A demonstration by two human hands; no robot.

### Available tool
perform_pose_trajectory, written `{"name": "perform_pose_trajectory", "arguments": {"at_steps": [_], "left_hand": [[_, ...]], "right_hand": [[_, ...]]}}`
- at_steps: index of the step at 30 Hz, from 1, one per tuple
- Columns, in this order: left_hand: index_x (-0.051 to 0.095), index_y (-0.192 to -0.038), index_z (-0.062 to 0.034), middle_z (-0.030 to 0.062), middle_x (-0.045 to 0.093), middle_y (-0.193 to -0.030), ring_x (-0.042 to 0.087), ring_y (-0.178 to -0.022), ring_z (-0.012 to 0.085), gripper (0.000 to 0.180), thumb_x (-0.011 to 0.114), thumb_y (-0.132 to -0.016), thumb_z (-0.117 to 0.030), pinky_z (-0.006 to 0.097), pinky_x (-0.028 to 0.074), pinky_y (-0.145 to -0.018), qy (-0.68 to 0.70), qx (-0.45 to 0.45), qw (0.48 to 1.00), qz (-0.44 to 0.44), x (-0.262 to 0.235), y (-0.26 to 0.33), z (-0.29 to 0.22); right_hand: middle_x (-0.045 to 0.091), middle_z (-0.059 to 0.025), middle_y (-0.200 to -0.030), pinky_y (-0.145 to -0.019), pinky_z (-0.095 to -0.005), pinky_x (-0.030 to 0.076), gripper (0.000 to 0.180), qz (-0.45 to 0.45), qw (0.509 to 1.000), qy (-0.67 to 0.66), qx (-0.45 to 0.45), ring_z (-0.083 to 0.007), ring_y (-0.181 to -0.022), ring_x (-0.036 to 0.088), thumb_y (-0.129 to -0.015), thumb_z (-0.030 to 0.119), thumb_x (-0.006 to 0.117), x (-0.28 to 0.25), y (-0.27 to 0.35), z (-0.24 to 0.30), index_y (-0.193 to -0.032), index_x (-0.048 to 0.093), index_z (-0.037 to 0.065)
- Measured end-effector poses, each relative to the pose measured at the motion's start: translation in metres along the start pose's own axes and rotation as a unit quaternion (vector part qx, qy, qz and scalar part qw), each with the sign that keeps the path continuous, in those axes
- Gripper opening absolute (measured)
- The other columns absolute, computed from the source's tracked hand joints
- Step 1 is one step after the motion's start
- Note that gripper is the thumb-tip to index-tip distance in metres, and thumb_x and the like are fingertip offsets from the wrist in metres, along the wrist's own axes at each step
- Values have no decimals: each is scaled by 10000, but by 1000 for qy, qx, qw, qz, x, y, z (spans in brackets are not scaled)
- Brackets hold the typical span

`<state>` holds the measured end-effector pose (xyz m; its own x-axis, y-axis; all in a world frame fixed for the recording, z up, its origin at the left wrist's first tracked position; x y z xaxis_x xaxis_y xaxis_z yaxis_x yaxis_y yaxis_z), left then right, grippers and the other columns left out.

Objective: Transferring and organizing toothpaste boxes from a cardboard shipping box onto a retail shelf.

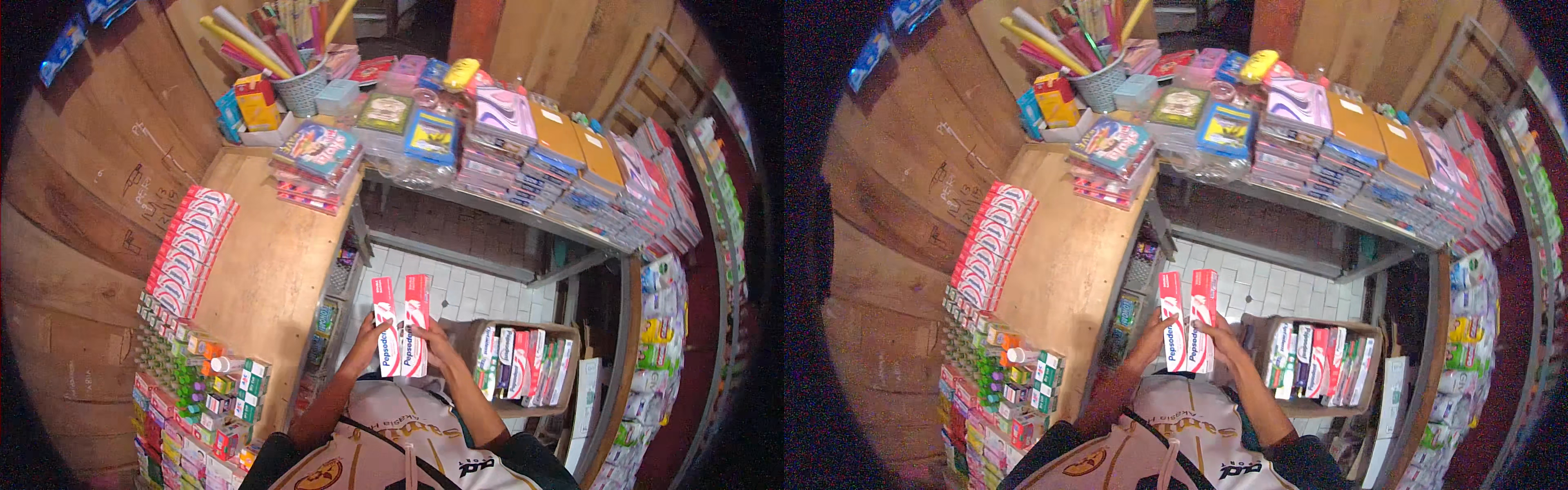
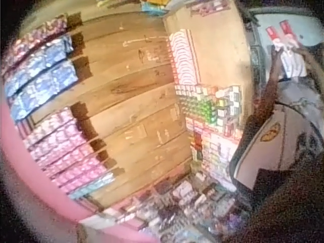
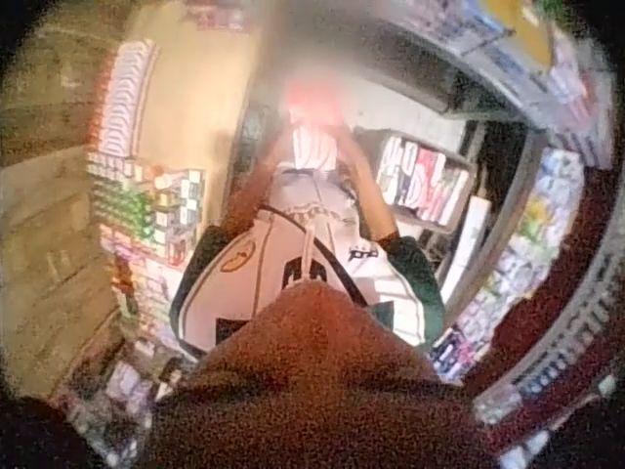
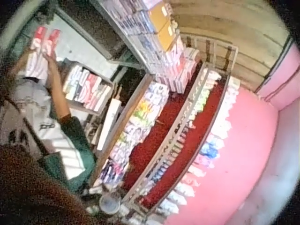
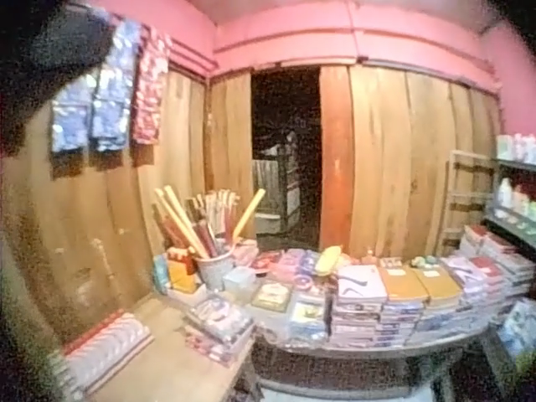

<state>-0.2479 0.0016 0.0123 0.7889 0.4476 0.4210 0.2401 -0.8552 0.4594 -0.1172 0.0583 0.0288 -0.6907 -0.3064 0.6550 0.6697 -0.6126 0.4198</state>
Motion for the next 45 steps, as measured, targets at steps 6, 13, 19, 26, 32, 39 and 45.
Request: {"name": "perform_pose_trajectory", "arguments": {"at_steps": [6,13,19,26,32,39,45], "left_hand": [[436,-1240,-22,98,567,-1122,548,-1026,175,454,613,-863,-203,322,426,-900,-2,41,998,-50,-61,-9,-45],[393,-1317,-17,119,529,-1215,522,-1101,194,544,626,-864,-208,336,421,-933,-47,106,984,-133,-93,12,-125],[404,-1307,-39,107,555,-1181,554,-1053,198,524,647,-852,-135,357,459,-894,69,160,962,-209,-158,-2,-121],[408,-1213,-33,69,576,-1028,564,-960,161,523,707,-809,-176,334,458,-858,79,228,927,-287,-188,-26,-157],[486,-1142,-40,68,601,-1026,588,-929,160,457,735,-781,-167,328,484,-812,61,258,916,-301,-209,-77,-203],[447,-1207,0,133,617,-1002,607,-939,251,675,804,-662,-179,391,489,-842,-48,182,880,-437,-251,-139,-212],[340,-1298,40,232,453,-1121,422,-1052,372,878,782,-587,-226,482,334,-935,-340,187,703,-596,-245,-144,-244]], "right_hand": [[587,-199,-1148,-767,-355,546,492,41,998,-35,39,-248,-922,623,-860,80,546,61,-65,-5,-1301,330,51],[612,-119,-1056,-768,-329,555,403,78,992,24,101,-204,-869,644,-907,111,527,130,-130,-25,-1279,407,14],[617,-135,-1062,-757,-306,538,401,144,970,168,98,-176,-882,639,-919,164,554,189,-188,-50,-1248,448,-40],[616,-133,-1042,-744,-284,516,385,183,938,290,55,-162,-875,621,-912,172,574,251,-280,-47,-1216,480,-45],[615,-110,-1042,-774,-259,479,373,198,940,273,52,-145,-893,590,-905,172,587,299,-386,-43,-1203,494,-32],[636,-95,-1028,-709,-261,500,356,208,918,332,57,-140,-838,616,-888,148,601,349,-505,-50,-1189,514,-21],[647,-63,-886,-626,-303,502,303,287,901,323,34,-131,-751,614,-874,114,589,385,-621,-113,-1145,535,-11]]}}
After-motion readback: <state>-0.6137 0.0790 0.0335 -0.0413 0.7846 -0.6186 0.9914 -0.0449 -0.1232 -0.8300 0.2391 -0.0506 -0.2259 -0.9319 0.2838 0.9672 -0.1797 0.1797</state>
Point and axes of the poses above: each hand's wrist, its own y-axis away from the middle knuckle, its own x-axis out of the palm, z = x × y, the point moved 7 cm from there along -y, towards the middle knuckle
